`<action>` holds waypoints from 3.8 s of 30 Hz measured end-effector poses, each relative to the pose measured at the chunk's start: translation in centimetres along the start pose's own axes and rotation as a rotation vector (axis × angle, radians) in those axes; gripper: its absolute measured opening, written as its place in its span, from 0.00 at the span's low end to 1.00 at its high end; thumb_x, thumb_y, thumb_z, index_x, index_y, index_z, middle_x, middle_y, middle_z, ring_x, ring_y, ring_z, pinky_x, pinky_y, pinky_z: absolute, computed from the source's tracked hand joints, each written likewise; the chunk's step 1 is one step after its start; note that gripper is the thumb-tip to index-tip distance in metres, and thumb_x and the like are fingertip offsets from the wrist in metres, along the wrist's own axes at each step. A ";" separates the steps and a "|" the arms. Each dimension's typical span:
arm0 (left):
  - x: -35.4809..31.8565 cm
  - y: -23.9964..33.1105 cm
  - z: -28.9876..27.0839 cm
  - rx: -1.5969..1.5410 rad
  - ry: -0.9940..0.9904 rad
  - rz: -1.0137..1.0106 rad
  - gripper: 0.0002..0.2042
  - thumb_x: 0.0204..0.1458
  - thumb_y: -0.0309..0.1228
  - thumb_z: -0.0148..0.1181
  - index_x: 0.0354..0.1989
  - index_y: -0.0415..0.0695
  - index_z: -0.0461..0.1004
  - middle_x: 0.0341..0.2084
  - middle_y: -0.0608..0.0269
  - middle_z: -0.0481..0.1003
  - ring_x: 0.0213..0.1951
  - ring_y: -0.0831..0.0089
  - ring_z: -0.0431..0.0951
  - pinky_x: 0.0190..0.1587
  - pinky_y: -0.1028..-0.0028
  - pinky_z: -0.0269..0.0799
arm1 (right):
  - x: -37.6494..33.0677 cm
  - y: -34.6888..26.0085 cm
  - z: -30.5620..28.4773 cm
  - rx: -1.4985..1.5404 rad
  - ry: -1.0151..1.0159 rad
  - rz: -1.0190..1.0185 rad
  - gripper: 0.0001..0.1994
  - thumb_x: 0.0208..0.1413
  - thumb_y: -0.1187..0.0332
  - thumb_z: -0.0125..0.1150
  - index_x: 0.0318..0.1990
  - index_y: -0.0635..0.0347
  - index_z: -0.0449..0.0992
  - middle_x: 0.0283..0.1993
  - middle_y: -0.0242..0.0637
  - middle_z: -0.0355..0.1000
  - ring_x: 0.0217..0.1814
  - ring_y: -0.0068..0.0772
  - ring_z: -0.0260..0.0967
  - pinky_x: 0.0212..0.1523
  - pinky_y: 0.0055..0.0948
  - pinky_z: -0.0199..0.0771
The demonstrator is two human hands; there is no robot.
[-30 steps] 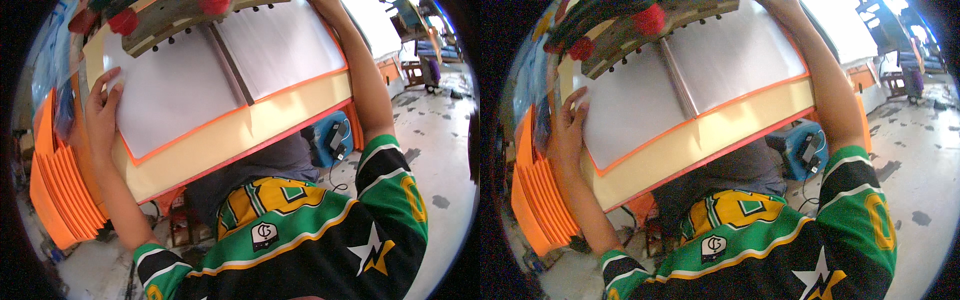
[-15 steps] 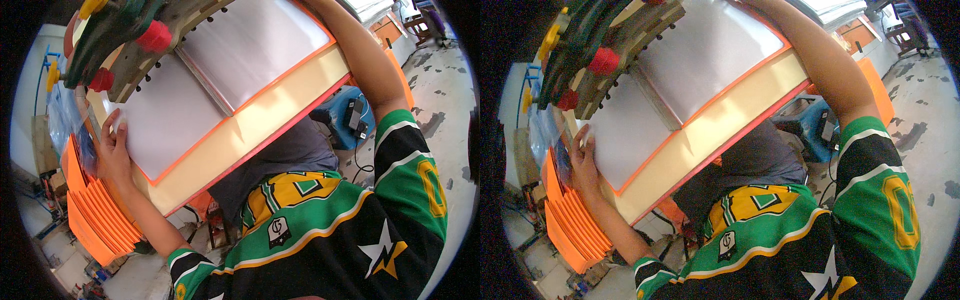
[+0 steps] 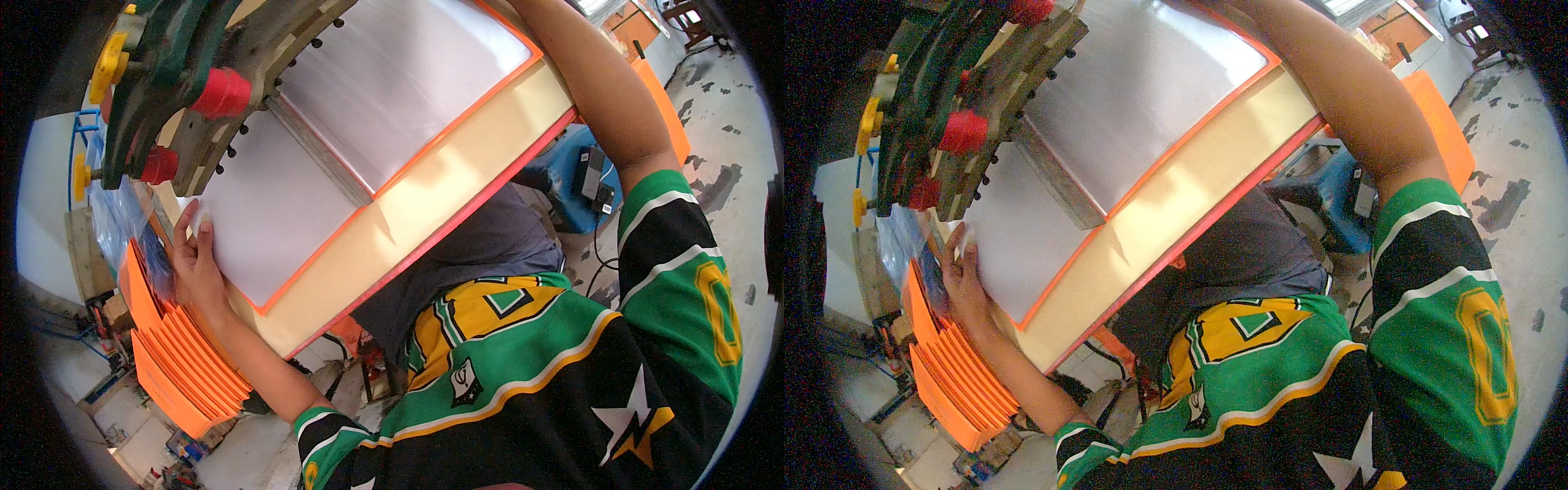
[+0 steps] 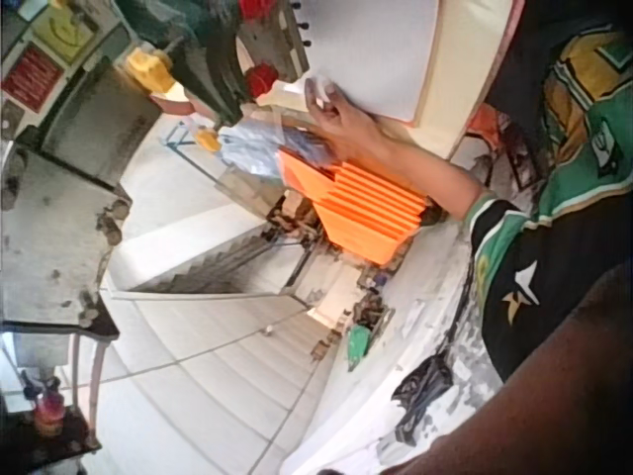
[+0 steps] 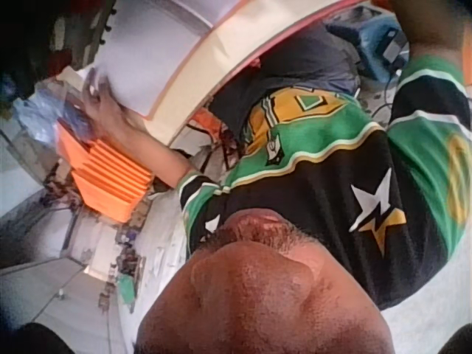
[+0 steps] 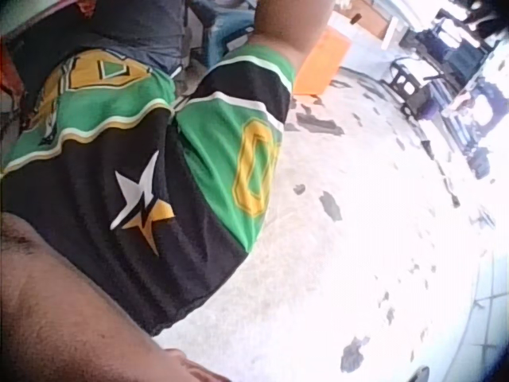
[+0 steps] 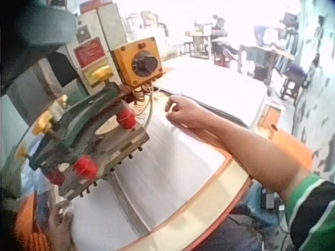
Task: The person assembles plastic book covers by placing orange plastic sheets and white paper inserts onto a heat-sealing machine and pressing the pedal to seal them together.
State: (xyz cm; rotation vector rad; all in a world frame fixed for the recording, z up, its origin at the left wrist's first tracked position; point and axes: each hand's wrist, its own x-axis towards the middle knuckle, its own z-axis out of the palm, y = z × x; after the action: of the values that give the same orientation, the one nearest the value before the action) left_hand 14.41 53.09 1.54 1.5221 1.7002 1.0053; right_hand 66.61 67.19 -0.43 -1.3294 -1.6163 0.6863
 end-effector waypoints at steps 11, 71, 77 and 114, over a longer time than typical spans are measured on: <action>-0.2 0.0 -0.4 -0.019 -0.055 0.041 0.19 0.63 0.27 0.62 0.63 0.42 0.73 0.18 0.76 0.71 0.19 0.92 0.60 0.24 0.85 0.48 | -0.1 -0.4 -0.3 -0.069 -0.038 -0.018 0.08 0.57 0.70 0.64 0.41 0.63 0.75 0.30 0.38 0.78 0.32 0.28 0.73 0.33 0.31 0.73; 0.0 -0.2 0.2 -0.009 -0.020 0.042 0.20 0.63 0.30 0.63 0.63 0.44 0.74 0.18 0.74 0.73 0.21 0.91 0.63 0.26 0.85 0.51 | -0.1 -0.1 0.0 -0.152 0.036 -0.074 0.09 0.60 0.68 0.66 0.43 0.60 0.75 0.32 0.39 0.76 0.34 0.30 0.71 0.37 0.34 0.73; -0.1 -0.1 0.3 -0.009 0.000 0.032 0.20 0.63 0.30 0.64 0.63 0.44 0.74 0.17 0.74 0.72 0.22 0.90 0.64 0.27 0.85 0.52 | -0.4 -0.6 0.2 -0.207 0.066 -0.066 0.09 0.60 0.67 0.66 0.43 0.59 0.75 0.32 0.39 0.77 0.34 0.29 0.72 0.36 0.33 0.73; -0.4 0.1 0.2 0.095 -0.011 0.089 0.20 0.65 0.32 0.61 0.64 0.43 0.73 0.16 0.78 0.66 0.20 0.90 0.56 0.24 0.82 0.45 | -0.2 -0.4 0.0 -0.173 0.027 -0.111 0.09 0.60 0.68 0.67 0.43 0.59 0.73 0.28 0.35 0.74 0.29 0.25 0.68 0.28 0.30 0.67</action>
State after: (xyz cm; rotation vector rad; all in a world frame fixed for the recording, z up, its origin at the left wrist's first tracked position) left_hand 14.71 52.74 1.53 1.6735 1.7075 0.9716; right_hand 66.48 66.91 -0.16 -1.3535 -1.7454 0.4681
